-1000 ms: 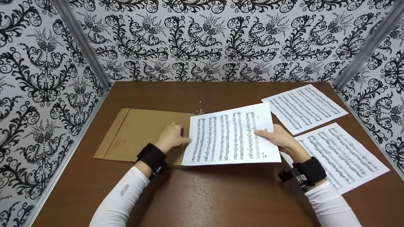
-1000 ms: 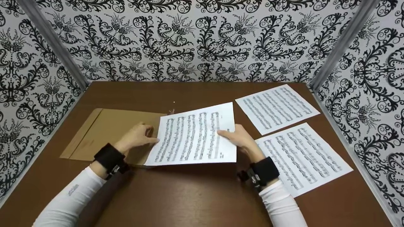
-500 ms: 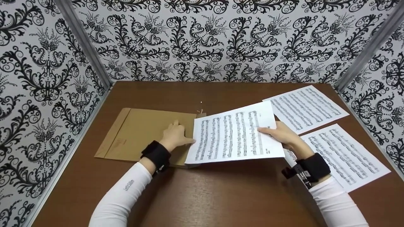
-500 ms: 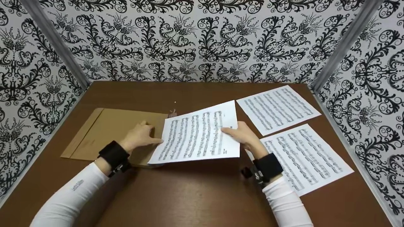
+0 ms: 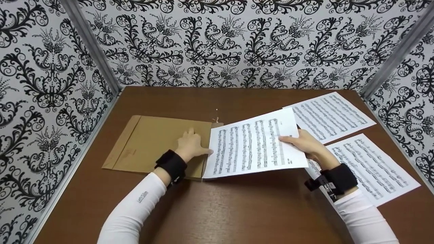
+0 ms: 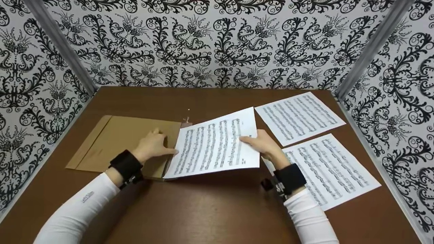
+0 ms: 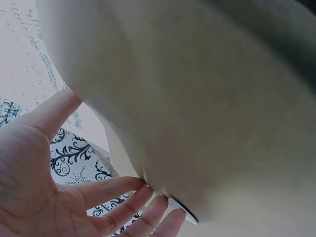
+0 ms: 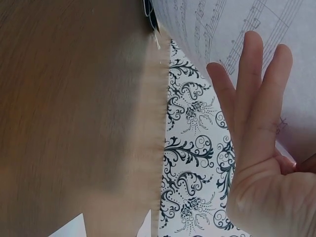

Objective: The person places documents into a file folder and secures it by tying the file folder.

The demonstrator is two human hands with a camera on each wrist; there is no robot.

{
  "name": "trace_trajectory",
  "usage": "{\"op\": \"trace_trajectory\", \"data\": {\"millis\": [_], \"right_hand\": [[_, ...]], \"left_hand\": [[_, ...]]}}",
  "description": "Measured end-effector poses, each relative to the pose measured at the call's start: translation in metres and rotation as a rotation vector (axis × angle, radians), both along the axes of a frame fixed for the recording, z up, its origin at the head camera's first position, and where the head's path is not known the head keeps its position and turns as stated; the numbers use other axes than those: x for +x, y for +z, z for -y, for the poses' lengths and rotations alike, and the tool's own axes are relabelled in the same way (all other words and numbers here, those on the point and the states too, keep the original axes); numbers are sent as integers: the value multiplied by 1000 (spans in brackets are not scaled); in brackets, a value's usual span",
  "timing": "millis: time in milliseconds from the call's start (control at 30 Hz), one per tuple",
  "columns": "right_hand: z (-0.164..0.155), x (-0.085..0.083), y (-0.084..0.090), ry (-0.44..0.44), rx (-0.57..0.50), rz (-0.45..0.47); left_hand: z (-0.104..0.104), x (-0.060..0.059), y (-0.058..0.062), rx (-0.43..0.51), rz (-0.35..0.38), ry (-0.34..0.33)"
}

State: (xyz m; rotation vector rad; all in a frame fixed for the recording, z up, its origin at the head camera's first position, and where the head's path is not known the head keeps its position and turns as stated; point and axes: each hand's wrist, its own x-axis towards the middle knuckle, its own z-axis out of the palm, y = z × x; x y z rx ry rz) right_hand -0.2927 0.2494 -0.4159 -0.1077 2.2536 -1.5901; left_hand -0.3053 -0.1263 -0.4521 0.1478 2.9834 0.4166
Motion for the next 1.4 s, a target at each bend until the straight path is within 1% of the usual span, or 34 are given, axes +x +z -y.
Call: {"op": "trace_trajectory", "data": {"millis": [200,300,433,733,1000,1300,1400], "right_hand": [[-1,-2,0,22,15,-4],[-1,-3,0,24,22,10],[-2,-5,-2,12,11,40],[-1,-9,-4,4,2,58],[-3,-9,-4,22,51,46],[-3,-6,-5,25,42,27],[-2,-6,-6,12,12,44]], "left_hand": [[-2,1,1,-33,4,0],[-4,1,1,-46,11,3],[-5,-1,1,-49,20,10],[-5,-1,2,-51,8,17],[-6,-3,-1,-52,9,27],[-7,-2,0,-58,-1,28],[-6,-2,0,-44,-4,29]]}}
